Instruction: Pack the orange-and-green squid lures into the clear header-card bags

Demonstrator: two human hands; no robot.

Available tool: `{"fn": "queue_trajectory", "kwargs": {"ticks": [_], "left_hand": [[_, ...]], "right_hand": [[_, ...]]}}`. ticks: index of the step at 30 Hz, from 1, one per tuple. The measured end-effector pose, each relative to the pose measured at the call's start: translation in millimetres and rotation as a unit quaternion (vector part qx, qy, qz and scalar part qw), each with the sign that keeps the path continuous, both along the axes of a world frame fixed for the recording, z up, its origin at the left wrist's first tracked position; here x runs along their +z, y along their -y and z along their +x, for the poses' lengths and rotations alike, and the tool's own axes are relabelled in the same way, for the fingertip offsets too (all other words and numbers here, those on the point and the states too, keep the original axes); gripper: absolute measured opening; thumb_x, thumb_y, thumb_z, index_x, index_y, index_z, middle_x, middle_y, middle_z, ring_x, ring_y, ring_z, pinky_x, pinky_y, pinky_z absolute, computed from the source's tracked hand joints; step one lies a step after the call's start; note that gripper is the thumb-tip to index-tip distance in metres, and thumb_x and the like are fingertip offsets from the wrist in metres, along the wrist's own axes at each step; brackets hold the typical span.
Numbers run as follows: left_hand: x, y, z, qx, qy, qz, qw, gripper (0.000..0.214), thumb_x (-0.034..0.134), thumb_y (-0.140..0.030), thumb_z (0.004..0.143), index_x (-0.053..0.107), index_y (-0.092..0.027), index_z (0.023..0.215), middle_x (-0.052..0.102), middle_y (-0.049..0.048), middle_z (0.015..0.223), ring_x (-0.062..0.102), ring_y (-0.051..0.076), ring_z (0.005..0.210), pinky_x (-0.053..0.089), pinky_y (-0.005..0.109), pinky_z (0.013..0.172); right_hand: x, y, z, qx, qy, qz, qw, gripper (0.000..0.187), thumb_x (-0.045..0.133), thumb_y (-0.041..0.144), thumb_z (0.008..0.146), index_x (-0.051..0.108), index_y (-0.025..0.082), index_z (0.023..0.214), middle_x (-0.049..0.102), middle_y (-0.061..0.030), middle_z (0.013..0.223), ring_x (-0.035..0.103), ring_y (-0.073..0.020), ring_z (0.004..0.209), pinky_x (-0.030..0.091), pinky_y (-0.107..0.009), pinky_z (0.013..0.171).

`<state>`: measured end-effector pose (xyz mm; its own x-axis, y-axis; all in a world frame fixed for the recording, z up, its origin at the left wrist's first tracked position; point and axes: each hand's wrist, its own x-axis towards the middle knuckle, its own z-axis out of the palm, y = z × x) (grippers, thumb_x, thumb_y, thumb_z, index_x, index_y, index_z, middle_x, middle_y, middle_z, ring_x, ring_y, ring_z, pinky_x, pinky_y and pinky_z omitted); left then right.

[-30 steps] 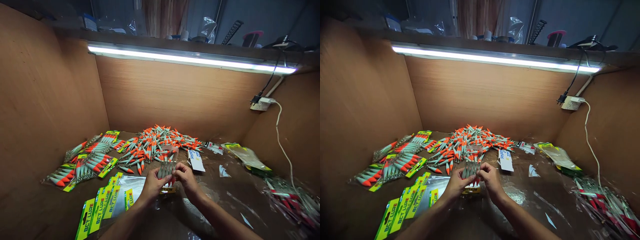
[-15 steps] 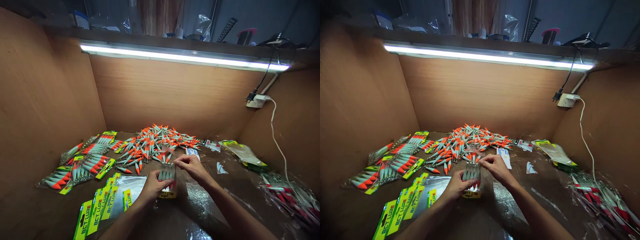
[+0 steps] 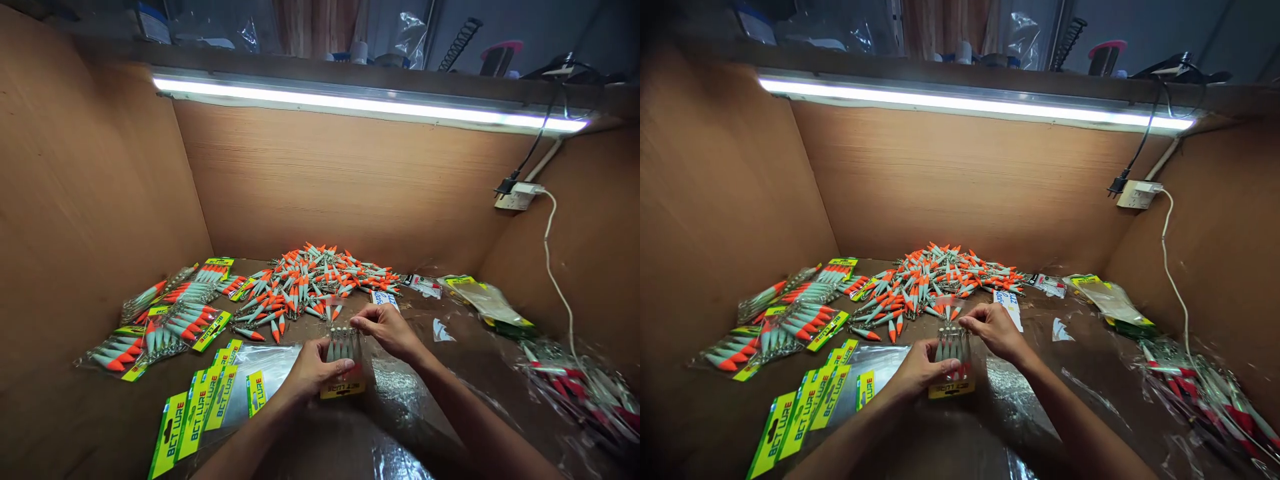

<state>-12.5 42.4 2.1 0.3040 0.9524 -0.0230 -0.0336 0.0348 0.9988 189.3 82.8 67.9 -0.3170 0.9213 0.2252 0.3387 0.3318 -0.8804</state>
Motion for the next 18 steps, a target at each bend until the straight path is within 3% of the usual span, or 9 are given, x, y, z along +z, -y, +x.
{"fn": "queue_trajectory", "kwargs": {"ticks": [7,12,18], "left_hand": [[1.3,0.4,-0.4,-0.022,-0.009,0.039,0.999,0.038,0.075,-0.049,0.078,0.07,-0.012,0.083,0.066,0.0025,0.07,0.055,0.013,0.059,0.036,0.021,0.055],[3.2,1.4,0.5,-0.025,0.028,0.025,0.999,0.039,0.076,-0.05,0.077,0.07,-0.012,0.079,0.068,0.0037,0.068,0.06,0.016,0.059,0.04,0.023,0.058],[-4.7,0.9,2.4,-0.014,0.015,-0.004,1.0,0.042,0.082,-0.048,0.07,0.069,-0.012,0.085,0.07,0.0044,0.07,0.06,0.015,0.056,0.041,0.023,0.054]], "right_hand": [[2.7,-3.7,5.7,0.006,-0.021,-0.034,0.999,0.035,0.071,0.05,0.08,0.072,0.015,0.072,0.061,0.0003,0.061,0.049,-0.0116,0.055,0.036,-0.024,0.053],[9.0,-5.5,14.9,0.028,-0.023,-0.088,0.995,0.04,0.075,0.053,0.075,0.069,0.014,0.067,0.057,0.0016,0.055,0.045,-0.0091,0.049,0.031,-0.022,0.048],[6.9,-7.1,17.0,0.074,-0.072,-0.163,0.981,0.041,0.078,0.053,0.071,0.07,0.013,0.073,0.06,0.001,0.058,0.051,-0.0099,0.052,0.04,-0.023,0.053]]}}
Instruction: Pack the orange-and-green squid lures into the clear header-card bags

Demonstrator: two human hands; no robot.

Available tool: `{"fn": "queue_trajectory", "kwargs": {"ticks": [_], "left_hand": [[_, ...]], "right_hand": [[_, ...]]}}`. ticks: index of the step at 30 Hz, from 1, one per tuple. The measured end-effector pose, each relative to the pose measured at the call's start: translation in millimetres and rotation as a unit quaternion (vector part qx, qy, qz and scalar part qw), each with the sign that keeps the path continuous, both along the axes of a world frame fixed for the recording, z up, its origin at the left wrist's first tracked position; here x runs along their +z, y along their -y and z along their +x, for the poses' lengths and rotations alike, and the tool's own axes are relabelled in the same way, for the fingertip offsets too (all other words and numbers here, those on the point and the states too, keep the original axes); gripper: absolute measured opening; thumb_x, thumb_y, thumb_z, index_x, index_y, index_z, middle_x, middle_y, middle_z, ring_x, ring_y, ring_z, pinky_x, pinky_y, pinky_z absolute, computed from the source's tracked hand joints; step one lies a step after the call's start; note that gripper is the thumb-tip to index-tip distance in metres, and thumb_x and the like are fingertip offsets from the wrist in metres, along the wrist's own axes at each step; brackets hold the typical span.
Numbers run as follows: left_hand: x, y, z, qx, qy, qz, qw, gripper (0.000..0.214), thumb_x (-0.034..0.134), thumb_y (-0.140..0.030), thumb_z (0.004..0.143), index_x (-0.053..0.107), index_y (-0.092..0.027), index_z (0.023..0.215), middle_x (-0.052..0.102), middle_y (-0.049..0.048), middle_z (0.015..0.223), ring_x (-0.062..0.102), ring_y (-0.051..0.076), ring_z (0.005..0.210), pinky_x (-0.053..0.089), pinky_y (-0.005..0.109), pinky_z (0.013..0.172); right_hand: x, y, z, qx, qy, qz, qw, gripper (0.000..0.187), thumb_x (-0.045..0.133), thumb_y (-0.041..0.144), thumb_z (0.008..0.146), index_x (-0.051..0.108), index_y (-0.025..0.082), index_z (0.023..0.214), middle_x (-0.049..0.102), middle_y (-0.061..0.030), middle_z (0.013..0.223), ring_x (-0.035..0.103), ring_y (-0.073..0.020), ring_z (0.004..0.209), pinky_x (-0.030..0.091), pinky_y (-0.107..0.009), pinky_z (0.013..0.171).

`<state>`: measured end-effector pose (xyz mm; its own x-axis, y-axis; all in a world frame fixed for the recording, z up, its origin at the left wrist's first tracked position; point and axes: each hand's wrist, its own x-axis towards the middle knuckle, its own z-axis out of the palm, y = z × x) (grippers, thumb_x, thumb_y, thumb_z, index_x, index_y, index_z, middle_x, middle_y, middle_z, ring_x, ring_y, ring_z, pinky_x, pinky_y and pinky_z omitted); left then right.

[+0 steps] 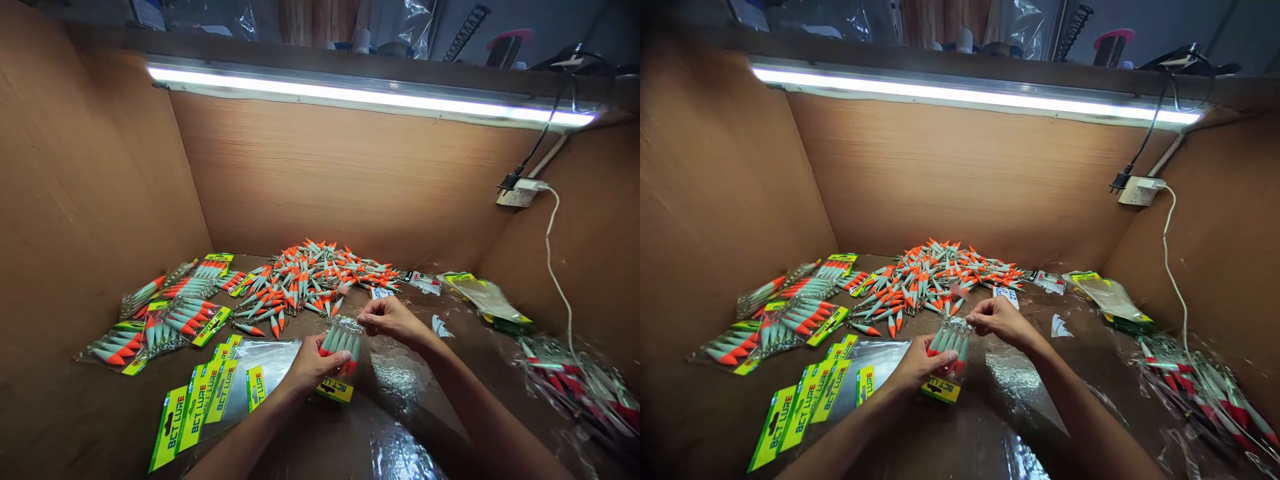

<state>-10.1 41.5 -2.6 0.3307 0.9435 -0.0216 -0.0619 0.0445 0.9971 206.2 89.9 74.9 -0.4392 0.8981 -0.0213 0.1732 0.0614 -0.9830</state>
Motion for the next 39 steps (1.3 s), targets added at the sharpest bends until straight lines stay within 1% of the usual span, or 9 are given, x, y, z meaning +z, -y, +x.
{"fn": "queue_trajectory", "kwargs": {"ticks": [8,14,18,24,28,31,35,37,39], "left_hand": [[-4.7,1.1,-1.2,0.015,-0.049,0.006,0.999,0.038,0.083,-0.043,0.067,0.067,-0.012,0.08,0.067,0.0035,0.069,0.058,0.015,0.057,0.042,0.024,0.055],[-3.9,0.6,-2.3,-0.005,-0.016,-0.001,1.0,0.036,0.084,-0.042,0.068,0.065,-0.013,0.077,0.064,0.0008,0.063,0.055,0.013,0.054,0.039,0.022,0.053],[-2.1,0.0,-4.6,0.015,-0.002,-0.016,1.0,0.038,0.087,-0.041,0.064,0.064,-0.013,0.076,0.064,0.0,0.063,0.056,0.013,0.054,0.04,0.022,0.053],[17.2,1.9,-9.7,-0.055,0.005,-0.022,0.998,0.049,0.085,-0.042,0.069,0.07,-0.013,0.105,0.074,0.0072,0.086,0.067,0.02,0.074,0.049,0.028,0.068],[25.9,-7.0,-14.4,0.025,0.056,0.025,0.998,0.06,0.082,-0.047,0.072,0.068,-0.017,0.122,0.074,0.0111,0.105,0.067,0.024,0.097,0.05,0.03,0.081],[18.9,-15.0,-17.8,0.07,0.058,-0.003,0.996,0.051,0.08,-0.051,0.073,0.074,-0.014,0.106,0.075,0.0127,0.097,0.068,0.021,0.085,0.049,0.027,0.072],[2.1,-21.5,-18.6,0.095,0.06,-0.029,0.993,0.049,0.079,-0.055,0.071,0.074,-0.01,0.091,0.075,0.0123,0.085,0.051,0.007,0.049,0.033,0.019,0.048],[-2.6,-23.0,-17.9,0.103,0.06,-0.032,0.992,0.052,0.079,-0.057,0.07,0.073,-0.009,0.09,0.075,0.0123,0.083,0.043,0.004,0.042,0.027,0.018,0.043],[-3.1,-23.2,-17.1,0.11,0.053,-0.028,0.992,0.053,0.078,-0.057,0.07,0.073,-0.009,0.092,0.075,0.0128,0.083,0.045,0.005,0.041,0.028,0.019,0.043]], "right_hand": [[-5.3,-1.5,-0.7,0.0,0.057,0.05,0.997,0.042,0.076,0.055,0.073,0.07,0.014,0.075,0.063,-0.0001,0.061,0.055,-0.0116,0.054,0.041,-0.023,0.053],[-3.7,3.6,-1.4,0.045,0.072,0.102,0.991,0.035,0.068,0.051,0.083,0.066,0.017,0.077,0.061,0.0008,0.066,0.054,-0.0124,0.058,0.041,-0.023,0.055],[-2.3,5.3,-5.8,0.01,0.101,0.131,0.986,0.033,0.063,0.049,0.086,0.068,0.017,0.077,0.062,0.0003,0.066,0.054,-0.0128,0.058,0.04,-0.023,0.054],[1.6,4.1,-1.8,0.002,0.097,0.112,0.989,0.036,0.064,0.05,0.085,0.07,0.016,0.074,0.063,-0.0007,0.064,0.052,-0.012,0.053,0.038,-0.023,0.05],[-4.4,5.7,-4.0,0.061,0.089,0.075,0.991,0.036,0.067,0.051,0.082,0.071,0.016,0.073,0.062,0.0002,0.06,0.048,-0.0104,0.049,0.035,-0.021,0.047],[-15.9,2.4,-7.9,0.103,0.113,0.059,0.986,0.038,0.066,0.052,0.083,0.071,0.016,0.069,0.062,0.0003,0.058,0.048,-0.0103,0.046,0.034,-0.021,0.044],[-21.0,-4.4,-7.9,-0.016,0.175,0.154,0.972,0.035,0.061,0.046,0.087,0.074,0.017,0.072,0.069,-0.0038,0.066,0.056,-0.0154,0.053,0.04,-0.025,0.051],[-16.0,-2.1,-8.5,-0.102,0.175,0.216,0.955,0.027,0.06,0.041,0.089,0.076,0.019,0.086,0.072,-0.0065,0.081,0.06,-0.0193,0.068,0.044,-0.029,0.062],[-10.0,6.0,-14.0,-0.134,0.165,0.294,0.932,0.023,0.057,0.036,0.093,0.074,0.021,0.097,0.071,-0.0082,0.093,0.062,-0.0218,0.08,0.045,-0.033,0.072]]}}
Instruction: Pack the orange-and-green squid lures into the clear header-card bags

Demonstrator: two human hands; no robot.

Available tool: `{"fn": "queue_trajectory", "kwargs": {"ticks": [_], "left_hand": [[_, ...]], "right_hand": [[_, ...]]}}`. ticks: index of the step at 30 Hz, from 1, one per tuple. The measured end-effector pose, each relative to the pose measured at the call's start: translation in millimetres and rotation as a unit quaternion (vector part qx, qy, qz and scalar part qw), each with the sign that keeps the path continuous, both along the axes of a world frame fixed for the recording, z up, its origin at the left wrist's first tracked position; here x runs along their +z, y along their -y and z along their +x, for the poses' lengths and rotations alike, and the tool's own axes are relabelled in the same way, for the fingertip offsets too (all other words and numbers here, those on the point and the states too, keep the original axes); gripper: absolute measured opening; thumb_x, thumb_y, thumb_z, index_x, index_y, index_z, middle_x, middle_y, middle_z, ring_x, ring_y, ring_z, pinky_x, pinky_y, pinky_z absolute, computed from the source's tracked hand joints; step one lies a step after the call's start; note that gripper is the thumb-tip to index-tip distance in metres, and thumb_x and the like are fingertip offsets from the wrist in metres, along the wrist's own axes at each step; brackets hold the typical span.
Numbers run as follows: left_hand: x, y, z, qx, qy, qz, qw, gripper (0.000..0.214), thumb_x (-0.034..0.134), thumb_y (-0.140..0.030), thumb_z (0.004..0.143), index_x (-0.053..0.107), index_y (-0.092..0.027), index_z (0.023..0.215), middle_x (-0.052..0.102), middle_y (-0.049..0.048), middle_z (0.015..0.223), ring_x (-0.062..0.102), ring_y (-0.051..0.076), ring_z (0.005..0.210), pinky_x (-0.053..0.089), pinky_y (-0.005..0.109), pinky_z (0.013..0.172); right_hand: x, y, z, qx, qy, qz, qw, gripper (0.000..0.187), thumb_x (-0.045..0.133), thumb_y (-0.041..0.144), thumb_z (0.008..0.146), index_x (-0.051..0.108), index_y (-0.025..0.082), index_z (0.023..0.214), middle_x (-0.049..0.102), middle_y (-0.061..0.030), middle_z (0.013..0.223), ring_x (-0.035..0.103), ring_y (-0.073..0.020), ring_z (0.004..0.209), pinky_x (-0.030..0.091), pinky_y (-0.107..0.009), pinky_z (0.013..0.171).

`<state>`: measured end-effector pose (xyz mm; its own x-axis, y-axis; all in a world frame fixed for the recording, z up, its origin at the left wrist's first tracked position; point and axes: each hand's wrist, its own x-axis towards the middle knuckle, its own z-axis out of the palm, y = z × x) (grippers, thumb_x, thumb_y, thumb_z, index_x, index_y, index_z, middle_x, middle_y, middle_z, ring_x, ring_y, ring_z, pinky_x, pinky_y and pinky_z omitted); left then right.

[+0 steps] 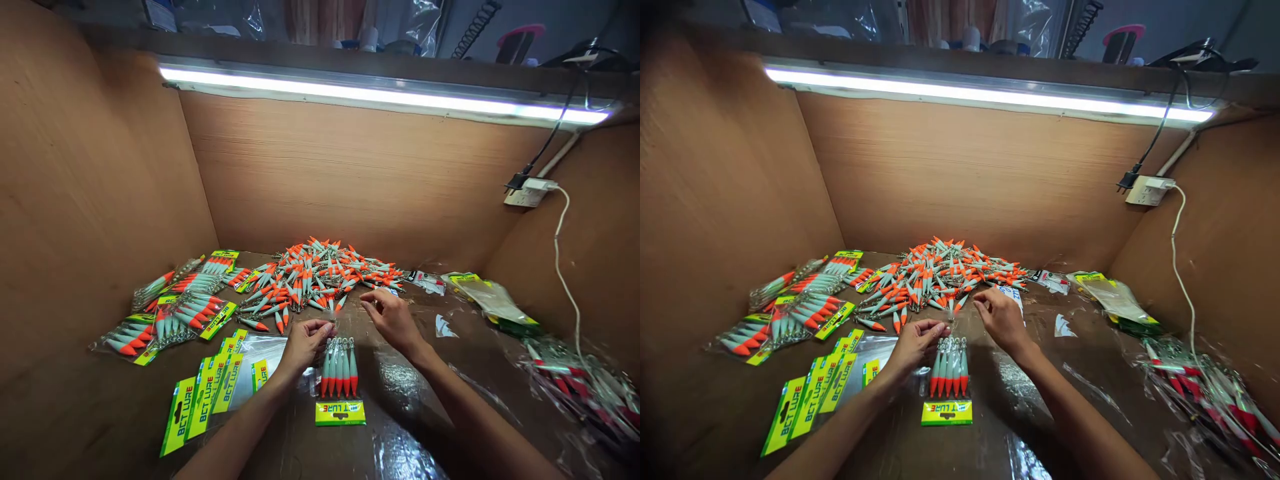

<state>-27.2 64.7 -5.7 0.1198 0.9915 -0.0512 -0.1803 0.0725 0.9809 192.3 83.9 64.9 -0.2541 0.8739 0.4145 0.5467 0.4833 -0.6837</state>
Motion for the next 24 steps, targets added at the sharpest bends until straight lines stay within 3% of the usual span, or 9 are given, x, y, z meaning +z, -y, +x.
{"fn": "queue_trajectory", "kwargs": {"ticks": [3,6,9,13,16,19,22,24], "left_hand": [[5.3,2.8,0.6,0.01,-0.011,0.02,1.0,0.049,0.079,-0.051,0.072,0.075,-0.01,0.098,0.076,0.0135,0.086,0.064,0.014,0.06,0.045,0.023,0.055],[13.9,9.6,0.5,0.012,-0.071,0.094,0.993,0.04,0.073,-0.045,0.079,0.077,-0.012,0.102,0.077,0.0108,0.091,0.07,0.025,0.087,0.052,0.031,0.076],[22.3,18.5,0.3,0.027,-0.202,0.169,0.964,0.035,0.06,-0.043,0.088,0.079,-0.015,0.097,0.076,0.0048,0.082,0.069,0.024,0.082,0.049,0.028,0.07],[30.0,28.7,2.1,0.041,-0.316,0.201,0.926,0.033,0.055,-0.038,0.091,0.079,-0.016,0.087,0.074,0.0015,0.072,0.066,0.021,0.07,0.041,0.024,0.057],[31.5,32.8,5.2,0.022,-0.299,0.204,0.932,0.03,0.055,-0.036,0.092,0.08,-0.019,0.097,0.078,0.0031,0.081,0.069,0.022,0.076,0.045,0.025,0.064],[29.1,33.3,8.6,-0.001,-0.227,0.171,0.959,0.03,0.059,-0.039,0.091,0.079,-0.021,0.104,0.079,0.0058,0.09,0.072,0.024,0.083,0.051,0.029,0.075],[23.6,30.8,12.0,-0.013,-0.109,0.111,0.988,0.034,0.067,-0.043,0.087,0.077,-0.017,0.108,0.079,0.0101,0.095,0.073,0.026,0.092,0.053,0.032,0.084],[19.3,28.3,13.8,-0.001,-0.026,0.063,0.998,0.039,0.071,-0.045,0.083,0.076,-0.015,0.108,0.078,0.0122,0.096,0.073,0.026,0.094,0.054,0.031,0.082]], "right_hand": [[1.7,15.8,-19.1,0.057,0.059,0.114,0.99,0.019,0.055,0.03,0.097,0.073,0.024,0.103,0.069,-0.0085,0.097,0.061,-0.0229,0.089,0.045,-0.034,0.079],[-4.6,22.6,-41.0,0.07,0.172,0.166,0.968,0.017,0.056,0.023,0.097,0.07,0.024,0.106,0.068,-0.008,0.099,0.059,-0.0227,0.092,0.044,-0.032,0.079],[-8.3,18.4,-51.6,0.059,0.281,0.195,0.938,0.01,0.058,0.017,0.095,0.066,0.021,0.097,0.066,-0.0064,0.094,0.058,-0.0212,0.087,0.042,-0.03,0.072],[-7.8,13.0,-48.8,0.078,0.354,0.21,0.908,0.008,0.058,0.012,0.092,0.061,0.018,0.088,0.064,-0.006,0.089,0.056,-0.0195,0.081,0.038,-0.028,0.065],[-13.3,11.7,-43.7,0.057,0.286,0.176,0.94,0.01,0.054,0.013,0.093,0.06,0.018,0.087,0.064,-0.0055,0.087,0.057,-0.0188,0.08,0.039,-0.028,0.068],[-22.1,4.6,-32.4,0.012,0.098,0.091,0.991,0.015,0.051,0.022,0.096,0.063,0.019,0.086,0.065,-0.0046,0.087,0.059,-0.0183,0.081,0.042,-0.028,0.073],[-24.2,-7.5,0.8,-0.053,-0.061,0.009,0.997,0.028,0.051,0.04,0.095,0.066,0.018,0.085,0.066,-0.0047,0.081,0.06,-0.0185,0.074,0.046,-0.029,0.069],[-20.1,-11.4,41.5,-0.073,-0.086,-0.014,0.993,0.043,0.045,0.053,0.096,0.066,0.017,0.085,0.064,-0.0046,0.074,0.058,-0.0174,0.064,0.047,-0.028,0.06]]}}
